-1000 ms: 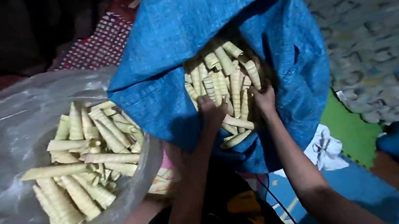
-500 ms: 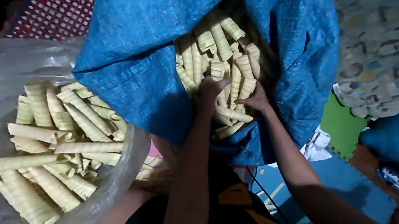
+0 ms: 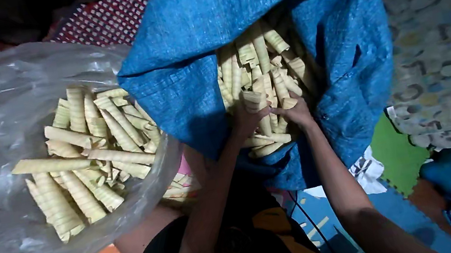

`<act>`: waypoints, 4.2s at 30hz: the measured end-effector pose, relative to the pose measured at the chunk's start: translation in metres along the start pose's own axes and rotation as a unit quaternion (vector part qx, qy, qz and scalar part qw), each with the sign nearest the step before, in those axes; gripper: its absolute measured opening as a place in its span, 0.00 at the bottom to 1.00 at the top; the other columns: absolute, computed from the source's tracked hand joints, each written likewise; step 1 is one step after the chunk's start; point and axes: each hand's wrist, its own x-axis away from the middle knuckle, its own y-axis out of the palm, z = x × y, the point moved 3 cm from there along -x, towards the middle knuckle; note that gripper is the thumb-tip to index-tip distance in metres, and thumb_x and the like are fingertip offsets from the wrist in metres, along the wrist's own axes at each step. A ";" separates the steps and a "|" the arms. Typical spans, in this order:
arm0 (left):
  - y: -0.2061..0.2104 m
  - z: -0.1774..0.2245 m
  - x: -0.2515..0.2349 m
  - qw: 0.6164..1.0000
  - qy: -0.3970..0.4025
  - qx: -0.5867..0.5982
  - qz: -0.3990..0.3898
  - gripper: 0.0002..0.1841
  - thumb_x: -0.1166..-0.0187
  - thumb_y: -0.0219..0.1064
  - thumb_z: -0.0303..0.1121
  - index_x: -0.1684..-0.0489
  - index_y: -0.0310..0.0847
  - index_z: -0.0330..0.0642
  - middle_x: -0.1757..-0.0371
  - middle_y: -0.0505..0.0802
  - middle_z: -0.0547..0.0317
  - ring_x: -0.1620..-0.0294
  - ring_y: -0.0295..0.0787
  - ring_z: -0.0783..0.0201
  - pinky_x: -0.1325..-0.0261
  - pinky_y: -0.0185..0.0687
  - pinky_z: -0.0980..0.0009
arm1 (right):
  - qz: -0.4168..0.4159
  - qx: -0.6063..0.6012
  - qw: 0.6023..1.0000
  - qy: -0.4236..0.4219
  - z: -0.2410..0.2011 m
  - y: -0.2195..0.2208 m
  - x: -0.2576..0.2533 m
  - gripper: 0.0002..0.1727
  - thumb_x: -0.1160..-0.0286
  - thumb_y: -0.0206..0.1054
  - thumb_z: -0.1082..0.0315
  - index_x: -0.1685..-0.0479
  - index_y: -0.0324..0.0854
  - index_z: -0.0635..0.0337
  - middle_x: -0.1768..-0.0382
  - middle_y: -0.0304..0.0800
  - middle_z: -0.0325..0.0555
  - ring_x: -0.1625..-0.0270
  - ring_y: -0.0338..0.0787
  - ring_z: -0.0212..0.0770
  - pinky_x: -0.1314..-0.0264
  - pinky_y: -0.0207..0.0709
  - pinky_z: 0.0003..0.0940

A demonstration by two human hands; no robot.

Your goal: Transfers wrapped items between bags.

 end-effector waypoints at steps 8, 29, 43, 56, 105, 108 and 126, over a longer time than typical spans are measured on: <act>-0.109 0.153 0.118 0.991 0.041 0.111 0.070 0.23 0.21 0.71 0.29 0.27 0.78 0.42 0.43 0.95 0.57 0.44 0.94 0.61 0.39 0.91 0.62 | 0.044 0.024 0.998 -0.026 -0.033 0.013 0.015 0.42 0.52 0.90 0.66 0.29 0.79 0.66 0.38 0.87 0.66 0.35 0.88 0.60 0.30 0.80 0.62; -0.331 0.161 0.227 0.827 -0.081 -0.148 0.537 0.48 0.33 0.80 0.31 0.12 0.53 0.30 0.18 0.72 0.33 0.22 0.74 0.52 0.22 0.73 0.59 | -0.111 -0.312 0.918 -0.220 -0.220 0.164 0.194 0.52 0.33 0.79 0.73 0.07 0.49 0.57 0.15 0.67 0.55 0.21 0.78 0.51 0.30 0.82 0.49; 0.004 0.078 -0.045 0.921 -0.020 -0.364 0.136 0.54 0.33 0.79 0.54 0.14 0.58 0.22 0.15 0.63 0.18 0.15 0.63 0.26 0.18 0.65 0.41 | 0.054 0.212 0.976 -0.009 -0.023 -0.052 -0.028 0.55 0.42 0.83 0.75 0.09 0.52 0.64 0.26 0.75 0.77 0.25 0.78 0.75 0.25 0.70 0.73; -0.048 0.081 -0.055 0.933 -0.253 -0.171 0.191 0.38 0.25 0.76 0.36 0.18 0.63 0.25 0.27 0.82 0.28 0.23 0.79 0.41 0.20 0.71 0.46 | 0.015 -0.096 0.991 0.092 0.016 0.016 0.007 0.57 0.52 0.90 0.71 0.14 0.57 0.56 0.34 0.83 0.67 0.40 0.89 0.61 0.41 0.85 0.61; -0.519 0.053 0.296 0.689 -0.312 -0.235 0.611 0.28 0.13 0.62 0.41 0.28 0.73 0.20 0.28 0.80 0.19 0.23 0.75 0.27 0.20 0.66 0.36 | -0.207 0.199 0.954 -0.087 -0.236 0.300 0.022 0.29 0.04 0.46 0.58 0.18 0.65 0.75 0.21 0.72 0.75 0.17 0.72 0.68 0.16 0.62 0.63; -0.546 0.113 0.346 0.649 -0.164 -0.239 0.704 0.28 0.11 0.58 0.41 0.24 0.71 0.23 0.26 0.81 0.26 0.24 0.79 0.40 0.20 0.71 0.48 | -0.118 0.178 0.961 -0.175 -0.265 0.242 0.051 0.28 0.03 0.40 0.63 0.16 0.63 0.75 0.20 0.70 0.73 0.16 0.71 0.64 0.13 0.60 0.58; -0.594 0.121 0.120 0.696 -0.275 -0.599 0.286 0.24 0.19 0.68 0.29 0.27 0.75 0.23 0.26 0.78 0.18 0.23 0.72 0.20 0.26 0.63 0.25 | 0.071 0.187 0.980 0.016 -0.210 0.169 0.083 0.30 0.05 0.47 0.57 0.37 0.78 0.83 0.39 0.84 0.79 0.32 0.84 0.70 0.26 0.70 0.64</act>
